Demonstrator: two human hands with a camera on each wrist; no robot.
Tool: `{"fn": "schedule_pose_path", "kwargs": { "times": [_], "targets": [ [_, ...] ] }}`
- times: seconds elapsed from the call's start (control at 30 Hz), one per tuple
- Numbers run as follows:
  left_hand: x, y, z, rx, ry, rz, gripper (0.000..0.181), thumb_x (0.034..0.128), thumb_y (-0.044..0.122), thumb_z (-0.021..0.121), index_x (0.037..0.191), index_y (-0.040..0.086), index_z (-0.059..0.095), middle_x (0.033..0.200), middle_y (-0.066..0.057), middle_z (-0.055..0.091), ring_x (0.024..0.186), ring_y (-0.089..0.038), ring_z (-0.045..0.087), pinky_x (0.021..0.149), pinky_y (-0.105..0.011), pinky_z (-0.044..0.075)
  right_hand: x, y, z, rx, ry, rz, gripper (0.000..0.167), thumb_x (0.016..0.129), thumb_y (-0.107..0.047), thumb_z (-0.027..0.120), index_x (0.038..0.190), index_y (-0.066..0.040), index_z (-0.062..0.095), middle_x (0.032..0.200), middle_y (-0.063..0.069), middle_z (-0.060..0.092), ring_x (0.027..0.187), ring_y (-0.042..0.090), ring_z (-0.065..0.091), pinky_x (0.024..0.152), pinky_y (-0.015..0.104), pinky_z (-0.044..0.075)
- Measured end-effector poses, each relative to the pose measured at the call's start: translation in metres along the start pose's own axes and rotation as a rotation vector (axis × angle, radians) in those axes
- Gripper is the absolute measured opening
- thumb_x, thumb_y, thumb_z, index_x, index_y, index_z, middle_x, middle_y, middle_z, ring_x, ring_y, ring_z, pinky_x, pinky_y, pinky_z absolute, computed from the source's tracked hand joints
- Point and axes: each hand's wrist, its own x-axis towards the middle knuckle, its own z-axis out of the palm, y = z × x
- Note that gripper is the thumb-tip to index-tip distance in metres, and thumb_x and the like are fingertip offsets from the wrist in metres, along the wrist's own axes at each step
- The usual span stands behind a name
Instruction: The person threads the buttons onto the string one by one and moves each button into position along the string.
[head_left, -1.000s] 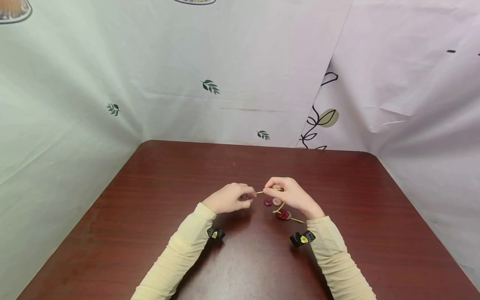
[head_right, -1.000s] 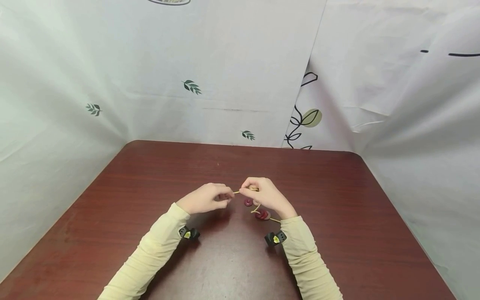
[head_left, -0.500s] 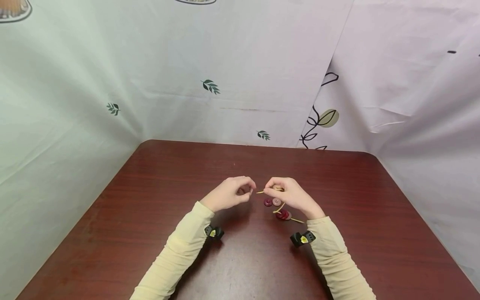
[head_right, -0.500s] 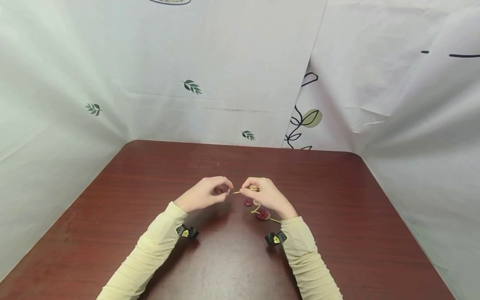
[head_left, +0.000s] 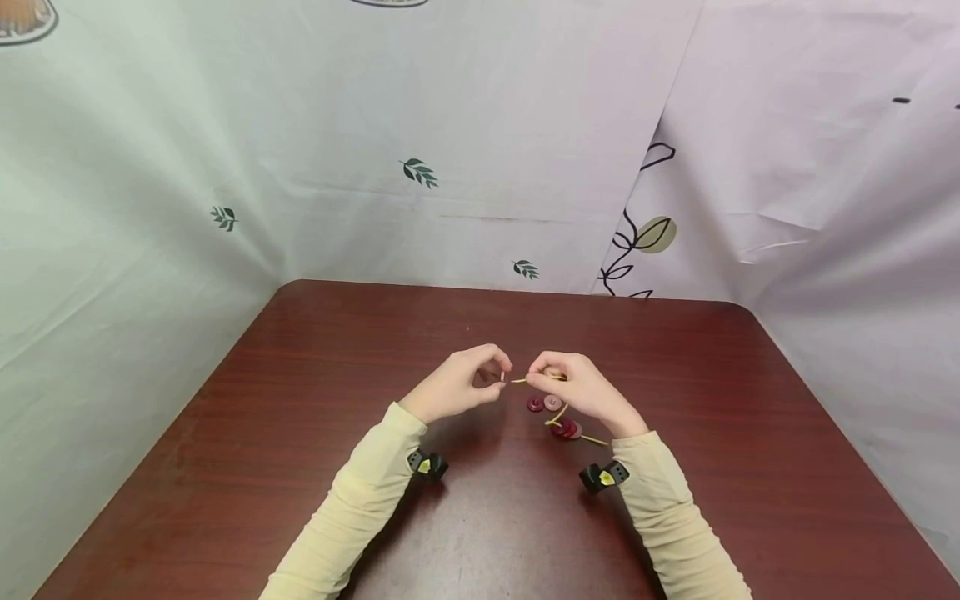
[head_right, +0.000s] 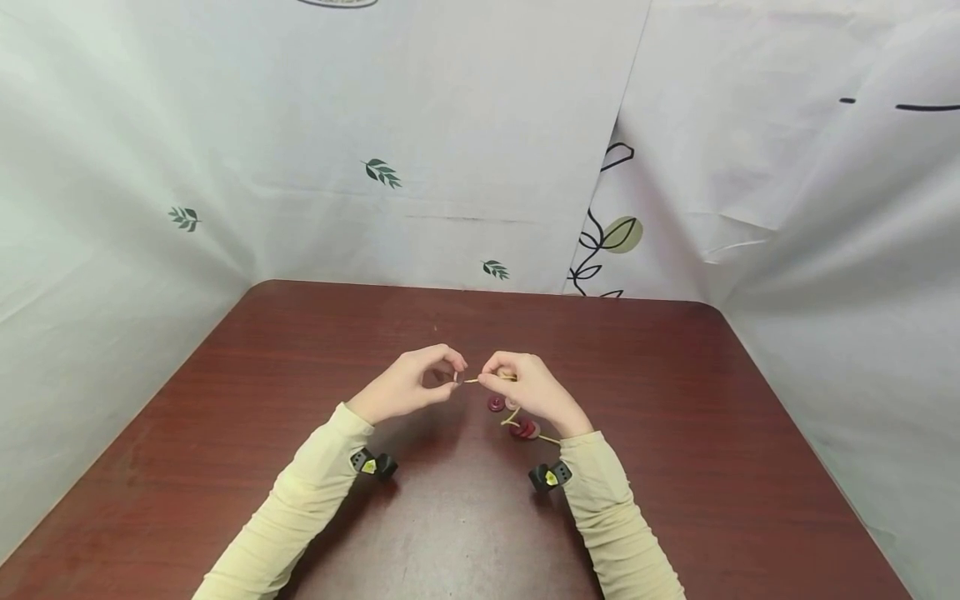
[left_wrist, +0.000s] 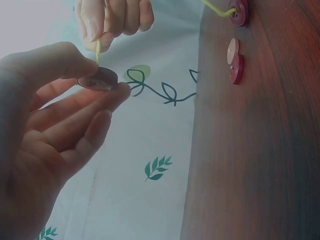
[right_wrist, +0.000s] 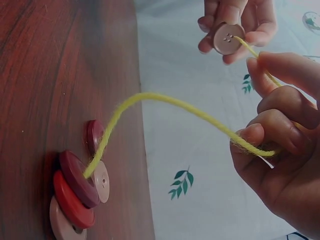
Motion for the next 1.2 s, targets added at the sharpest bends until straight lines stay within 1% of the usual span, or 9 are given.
{"fn": "schedule_pose_path", "kwargs": {
  "times": [0.1, 0.2, 0.33, 0.43, 0.57, 0.73, 0.8, 1.03, 1.2],
  "targets": [
    [0.0, 0.0, 0.0, -0.009, 0.001, 0.016, 0.022, 0.0843, 0.001, 0.067, 0.104, 0.004, 0.057, 0.098, -0.008, 0.067, 0.086, -0.012, 0.067, 0.075, -0.024, 0.056, 0.0, -0.001, 0.001, -0.003, 0.009, 0.01, 0.012, 0.093, -0.016, 0.064, 0.097, -0.005, 0.064, 0.058, -0.003, 0.048, 0.052, 0.014, 0.053, 0.054, 0.03, 0.047],
    [0.0, 0.0, 0.0, -0.036, -0.005, 0.029, 0.021, 0.0843, -0.001, 0.066, 0.102, 0.004, 0.056, 0.1, -0.01, 0.066, 0.088, -0.014, 0.067, 0.08, -0.029, 0.057, -0.002, -0.007, 0.001, 0.004, 0.011, 0.018, 0.009, 0.094, -0.013, 0.062, 0.097, -0.005, 0.063, 0.057, -0.003, 0.046, 0.052, 0.015, 0.051, 0.054, 0.029, 0.046],
    [0.0, 0.0, 0.001, -0.062, -0.008, 0.039, 0.021, 0.0842, -0.002, 0.066, 0.101, 0.006, 0.056, 0.1, -0.009, 0.065, 0.089, -0.014, 0.067, 0.082, -0.037, 0.057, -0.006, -0.021, 0.002, 0.004, 0.007, 0.022, 0.01, 0.094, -0.01, 0.061, 0.097, -0.001, 0.062, 0.058, 0.001, 0.045, 0.052, 0.017, 0.05, 0.054, 0.026, 0.045],
    [0.0, 0.001, 0.001, -0.053, -0.004, 0.041, 0.022, 0.084, -0.002, 0.066, 0.101, 0.007, 0.055, 0.098, -0.006, 0.064, 0.088, -0.013, 0.067, 0.082, -0.038, 0.057, -0.008, -0.026, 0.002, -0.008, 0.007, 0.02, 0.012, 0.094, -0.01, 0.061, 0.096, 0.001, 0.062, 0.059, 0.006, 0.044, 0.052, 0.017, 0.049, 0.054, 0.025, 0.044],
    [0.0, 0.001, 0.002, -0.038, 0.001, 0.047, 0.023, 0.0836, -0.001, 0.067, 0.101, 0.008, 0.056, 0.098, -0.005, 0.064, 0.089, -0.012, 0.067, 0.083, -0.036, 0.057, -0.004, -0.016, 0.004, 0.002, 0.012, 0.021, 0.011, 0.094, -0.012, 0.063, 0.096, -0.002, 0.063, 0.06, 0.009, 0.045, 0.051, 0.018, 0.048, 0.051, 0.025, 0.041],
    [0.001, -0.001, 0.003, -0.019, 0.003, 0.055, 0.023, 0.0834, 0.0, 0.068, 0.102, 0.008, 0.056, 0.099, -0.004, 0.064, 0.089, -0.012, 0.068, 0.083, -0.032, 0.056, 0.001, -0.003, 0.005, 0.025, 0.015, 0.019, 0.013, 0.093, -0.016, 0.065, 0.097, -0.004, 0.063, 0.06, 0.005, 0.045, 0.052, 0.021, 0.047, 0.049, 0.023, 0.039],
    [0.001, -0.001, 0.003, -0.012, 0.004, 0.056, 0.023, 0.0834, 0.0, 0.069, 0.102, 0.008, 0.056, 0.099, -0.004, 0.064, 0.089, -0.012, 0.068, 0.084, -0.031, 0.056, 0.001, -0.002, 0.005, 0.031, 0.012, 0.013, 0.016, 0.092, -0.017, 0.066, 0.098, -0.002, 0.062, 0.059, 0.004, 0.044, 0.052, 0.023, 0.048, 0.049, 0.023, 0.039],
    [0.001, -0.001, 0.003, -0.016, -0.002, 0.051, 0.023, 0.0836, 0.0, 0.069, 0.102, 0.007, 0.056, 0.099, -0.005, 0.064, 0.09, -0.012, 0.068, 0.084, -0.032, 0.056, 0.002, 0.0, 0.005, 0.032, 0.009, -0.005, 0.015, 0.092, -0.017, 0.066, 0.095, -0.003, 0.062, 0.059, 0.007, 0.046, 0.053, 0.028, 0.05, 0.049, 0.023, 0.039],
    [0.001, -0.001, 0.004, -0.02, -0.007, 0.063, 0.023, 0.0836, 0.0, 0.068, 0.102, 0.005, 0.057, 0.099, -0.005, 0.064, 0.09, -0.013, 0.068, 0.084, -0.032, 0.056, 0.002, 0.001, 0.006, 0.033, 0.015, -0.001, 0.02, 0.092, -0.019, 0.066, 0.098, -0.001, 0.062, 0.059, 0.003, 0.047, 0.052, 0.027, 0.049, 0.048, 0.024, 0.04]
  ]
}}
